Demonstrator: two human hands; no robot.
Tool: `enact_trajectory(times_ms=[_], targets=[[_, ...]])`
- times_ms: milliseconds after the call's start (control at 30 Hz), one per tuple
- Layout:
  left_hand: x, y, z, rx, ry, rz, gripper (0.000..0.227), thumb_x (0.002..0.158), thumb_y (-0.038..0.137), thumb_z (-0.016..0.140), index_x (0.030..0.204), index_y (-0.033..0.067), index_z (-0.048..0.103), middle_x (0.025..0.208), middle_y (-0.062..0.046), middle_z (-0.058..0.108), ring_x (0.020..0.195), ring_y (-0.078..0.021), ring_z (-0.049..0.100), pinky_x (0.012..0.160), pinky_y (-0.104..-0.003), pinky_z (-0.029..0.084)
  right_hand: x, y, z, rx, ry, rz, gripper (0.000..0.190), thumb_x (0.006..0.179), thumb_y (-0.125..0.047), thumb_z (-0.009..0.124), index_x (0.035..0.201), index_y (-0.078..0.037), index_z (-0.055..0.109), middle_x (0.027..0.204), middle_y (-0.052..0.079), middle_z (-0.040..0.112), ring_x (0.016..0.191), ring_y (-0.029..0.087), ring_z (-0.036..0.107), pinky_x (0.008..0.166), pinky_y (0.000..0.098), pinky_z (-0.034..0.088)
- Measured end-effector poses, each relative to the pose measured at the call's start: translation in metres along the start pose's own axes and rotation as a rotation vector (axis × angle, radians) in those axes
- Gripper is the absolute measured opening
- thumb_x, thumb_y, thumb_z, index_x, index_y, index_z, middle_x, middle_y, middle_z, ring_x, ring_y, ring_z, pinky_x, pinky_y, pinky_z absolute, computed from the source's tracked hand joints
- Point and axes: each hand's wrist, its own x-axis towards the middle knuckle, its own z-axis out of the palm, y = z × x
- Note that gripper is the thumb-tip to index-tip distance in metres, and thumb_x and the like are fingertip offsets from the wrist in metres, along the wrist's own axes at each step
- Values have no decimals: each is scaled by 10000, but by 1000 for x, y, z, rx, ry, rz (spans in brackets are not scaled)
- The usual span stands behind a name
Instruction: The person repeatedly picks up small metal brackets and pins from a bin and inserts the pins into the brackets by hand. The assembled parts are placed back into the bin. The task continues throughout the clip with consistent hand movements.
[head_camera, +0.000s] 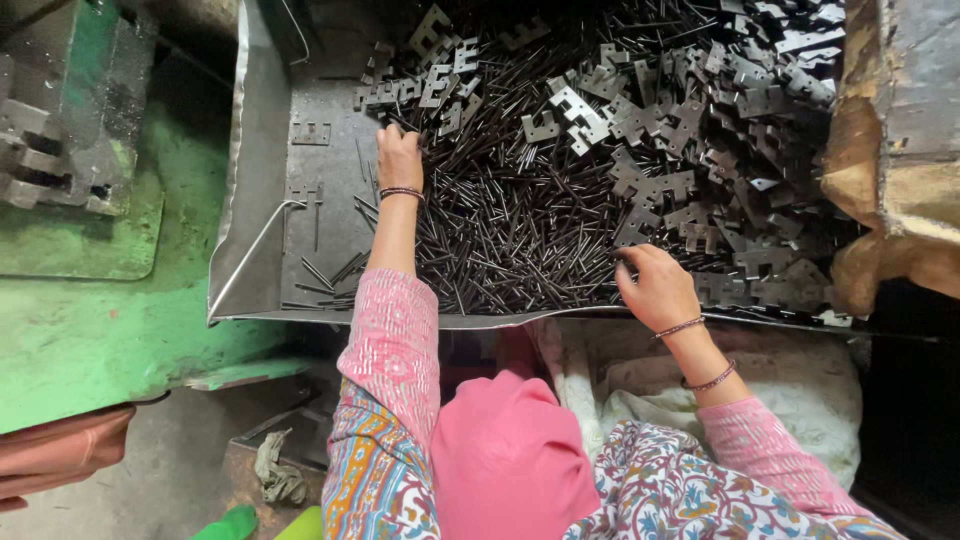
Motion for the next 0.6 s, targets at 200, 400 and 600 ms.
enact_trajectory(times_ms=[200,400,600], targets=[[6,-5,-16,12,220,-155,187,903,154,694,1063,88,625,1036,-152,671,999,-370,636,829,-480,545,-3,0,3,-23,21,-20,218,929,-197,650,1093,-90,745,1065,85,726,994,309,692,813,419,563],[14,-34,32,78,-8,-361,192,1021,122,573,1210,113,609,915,-186,738,861,-409,707,703,-530,560,-2,0,4,-31,4,-10,229,922,-197,651,1103,-92,745,1058,90,724,985,313,692,809,420,562],[16,-31,83,30,35,-230,162,881,165,664,1013,87,717,919,-175,729,873,-406,696,734,-510,565,0,1,3,-41,-13,17,233,920,-202,650,1098,-82,741,1057,99,722,976,323,692,807,427,562]])
